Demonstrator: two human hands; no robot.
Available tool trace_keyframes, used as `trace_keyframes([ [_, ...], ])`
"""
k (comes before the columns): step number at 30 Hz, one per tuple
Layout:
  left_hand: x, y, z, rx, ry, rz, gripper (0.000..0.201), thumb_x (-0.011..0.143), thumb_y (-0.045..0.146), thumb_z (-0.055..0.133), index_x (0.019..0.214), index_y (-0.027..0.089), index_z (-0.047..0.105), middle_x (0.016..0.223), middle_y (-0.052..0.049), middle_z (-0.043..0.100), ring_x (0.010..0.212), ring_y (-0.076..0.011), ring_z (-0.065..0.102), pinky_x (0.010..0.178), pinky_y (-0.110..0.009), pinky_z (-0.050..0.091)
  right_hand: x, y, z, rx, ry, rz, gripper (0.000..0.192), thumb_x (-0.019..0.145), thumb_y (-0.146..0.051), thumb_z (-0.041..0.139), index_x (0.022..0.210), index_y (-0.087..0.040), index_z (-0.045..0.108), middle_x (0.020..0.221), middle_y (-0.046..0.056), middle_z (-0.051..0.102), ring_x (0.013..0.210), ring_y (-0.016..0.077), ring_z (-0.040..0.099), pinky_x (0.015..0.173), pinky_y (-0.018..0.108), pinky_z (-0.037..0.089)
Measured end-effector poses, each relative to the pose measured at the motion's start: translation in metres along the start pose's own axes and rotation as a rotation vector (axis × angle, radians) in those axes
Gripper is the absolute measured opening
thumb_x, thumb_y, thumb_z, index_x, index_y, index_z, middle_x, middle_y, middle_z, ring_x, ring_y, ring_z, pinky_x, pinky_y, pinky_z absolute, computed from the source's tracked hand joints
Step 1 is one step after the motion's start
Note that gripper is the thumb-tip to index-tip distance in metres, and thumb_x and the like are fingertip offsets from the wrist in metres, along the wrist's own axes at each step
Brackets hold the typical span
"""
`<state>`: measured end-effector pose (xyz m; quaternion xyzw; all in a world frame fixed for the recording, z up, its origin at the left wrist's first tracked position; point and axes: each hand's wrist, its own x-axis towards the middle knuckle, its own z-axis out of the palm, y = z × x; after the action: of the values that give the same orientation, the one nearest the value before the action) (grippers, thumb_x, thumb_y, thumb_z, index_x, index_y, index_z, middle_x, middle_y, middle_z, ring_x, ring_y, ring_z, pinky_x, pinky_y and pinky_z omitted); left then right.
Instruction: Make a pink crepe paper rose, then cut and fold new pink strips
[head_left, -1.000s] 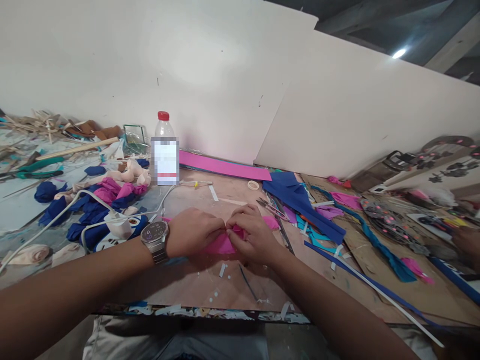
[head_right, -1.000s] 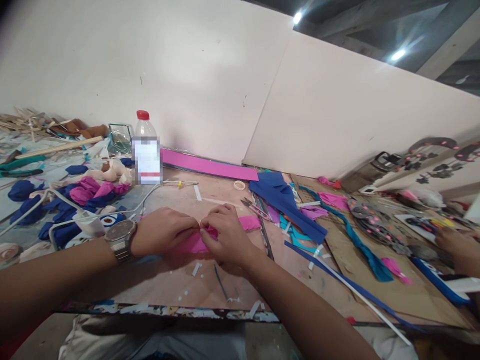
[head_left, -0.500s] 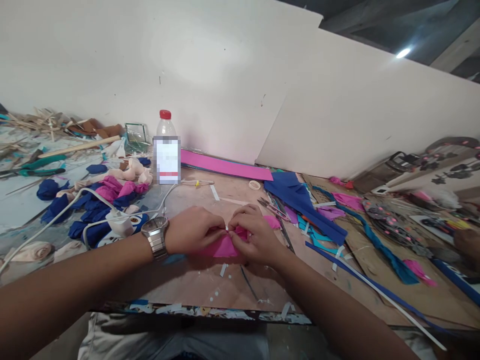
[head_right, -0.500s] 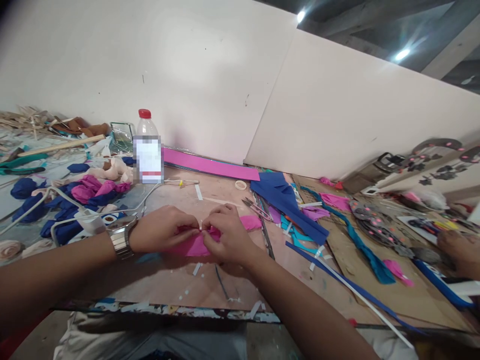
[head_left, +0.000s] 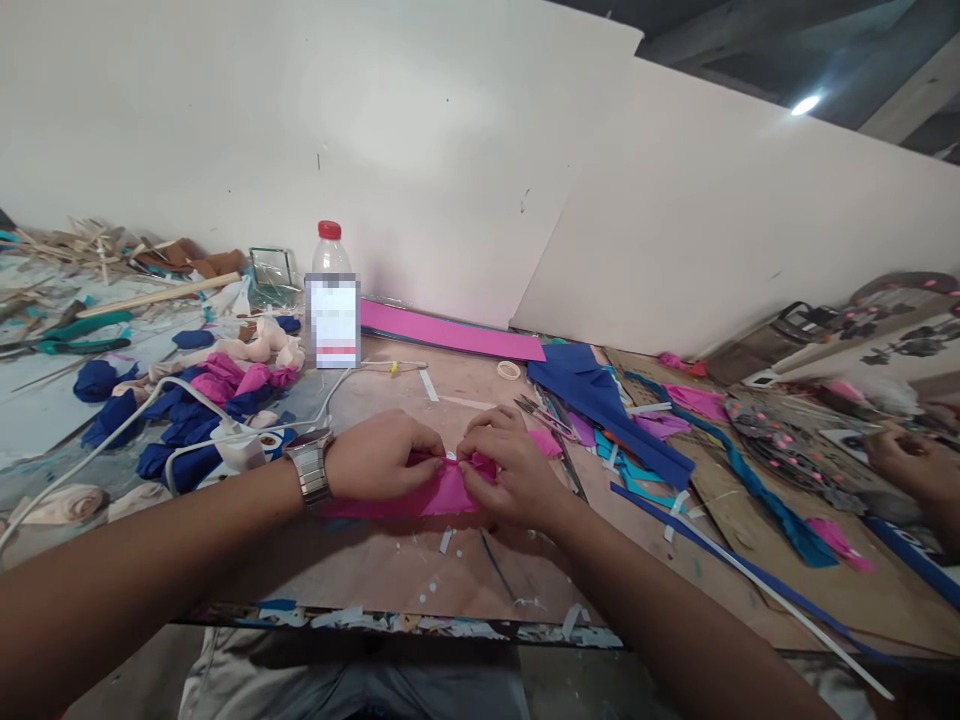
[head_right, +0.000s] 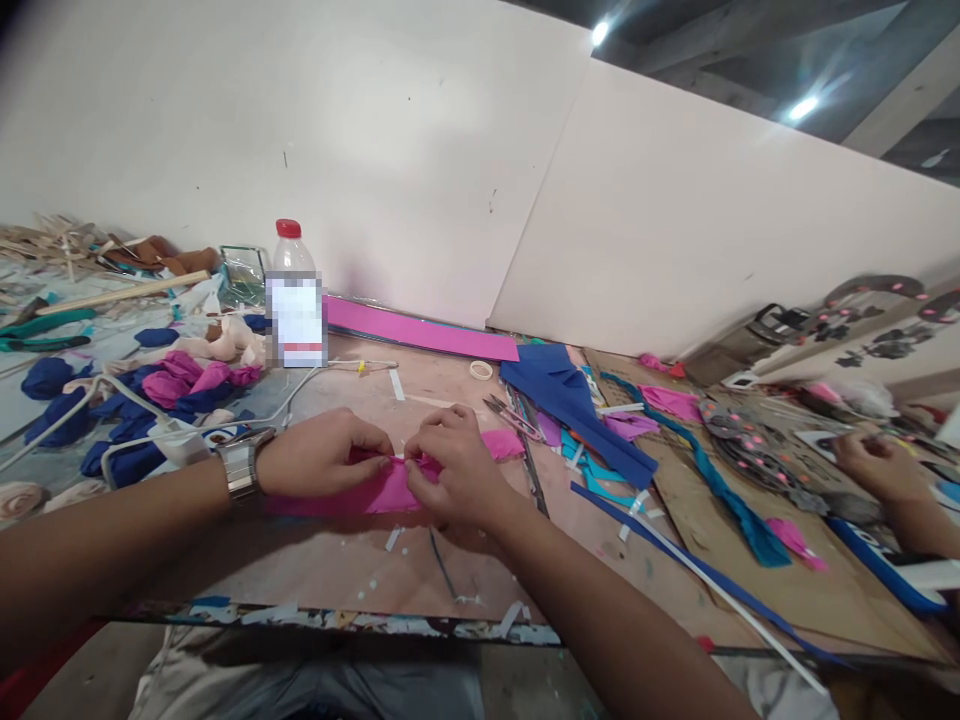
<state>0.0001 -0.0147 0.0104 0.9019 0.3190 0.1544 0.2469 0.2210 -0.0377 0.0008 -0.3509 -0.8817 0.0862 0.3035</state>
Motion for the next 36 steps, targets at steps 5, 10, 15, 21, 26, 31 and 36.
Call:
trace_keyframes([
  [5,0.002,-0.004,-0.002,-0.043,-0.055,0.006,0.023,0.086,0.02,0.052,0.066,0.015,0.062,0.056,0.003,0.054,0.053,-0.0091,0.042,0.055,-0.025,0.026,0.0,0.001,0.0,-0.023,-0.004,0.007,0.009,0.078,-0.013,0.06,0.078,-0.021,0.062,0.078,0.002,0.07,0.088,0.022,0.06,0.09,0.043,0.035],
  [10,0.003,-0.006,-0.002,-0.06,-0.066,-0.008,0.023,0.085,0.02,0.051,0.064,0.015,0.06,0.055,0.004,0.051,0.053,-0.0087,0.041,0.055,-0.025,0.025,0.001,-0.001,-0.002,-0.035,-0.032,0.037,0.009,0.076,-0.013,0.06,0.077,-0.021,0.063,0.076,0.002,0.07,0.086,0.0213,0.06,0.093,0.044,0.033],
  [15,0.004,-0.007,0.0,-0.052,-0.083,-0.018,0.022,0.086,0.019,0.051,0.072,0.015,0.067,0.062,0.001,0.062,0.056,-0.0098,0.047,0.058,-0.025,0.03,0.0,-0.005,-0.007,-0.109,-0.07,0.025,0.009,0.083,-0.022,0.067,0.091,-0.023,0.072,0.086,0.002,0.076,0.1,0.0245,0.06,0.103,0.049,0.024],
  [21,0.003,-0.007,0.003,-0.12,-0.103,-0.016,0.026,0.09,0.027,0.05,0.074,0.015,0.067,0.061,0.001,0.06,0.055,-0.0106,0.046,0.056,-0.026,0.028,-0.002,-0.001,0.0,-0.101,-0.08,-0.025,0.009,0.09,-0.024,0.066,0.086,-0.025,0.073,0.08,0.0,0.076,0.092,0.0218,0.062,0.103,0.049,0.027],
  [26,0.004,-0.009,0.004,-0.193,-0.126,-0.038,0.025,0.089,0.025,0.05,0.071,0.015,0.063,0.06,0.003,0.055,0.054,-0.0102,0.041,0.054,-0.027,0.026,-0.001,-0.001,0.001,-0.067,-0.013,-0.027,0.007,0.09,-0.023,0.066,0.087,-0.024,0.072,0.081,0.0,0.077,0.088,0.0201,0.065,0.102,0.047,0.03],
  [31,0.006,-0.013,0.002,-0.322,-0.201,-0.037,0.026,0.09,0.027,0.049,0.071,0.014,0.061,0.061,0.004,0.049,0.056,-0.0098,0.038,0.056,-0.025,0.029,0.0,-0.004,0.001,-0.028,0.012,-0.081,0.01,0.09,-0.02,0.065,0.086,-0.025,0.072,0.08,-0.001,0.078,0.083,0.0184,0.067,0.102,0.045,0.032],
  [36,0.007,-0.017,0.001,-0.467,-0.264,-0.113,0.03,0.091,0.037,0.053,0.075,0.014,0.062,0.064,0.004,0.045,0.058,-0.0098,0.036,0.054,-0.024,0.028,0.0,-0.002,0.002,-0.063,0.047,-0.152,0.012,0.09,-0.018,0.064,0.087,-0.027,0.072,0.079,-0.002,0.077,0.083,0.0184,0.067,0.1,0.045,0.034],
])
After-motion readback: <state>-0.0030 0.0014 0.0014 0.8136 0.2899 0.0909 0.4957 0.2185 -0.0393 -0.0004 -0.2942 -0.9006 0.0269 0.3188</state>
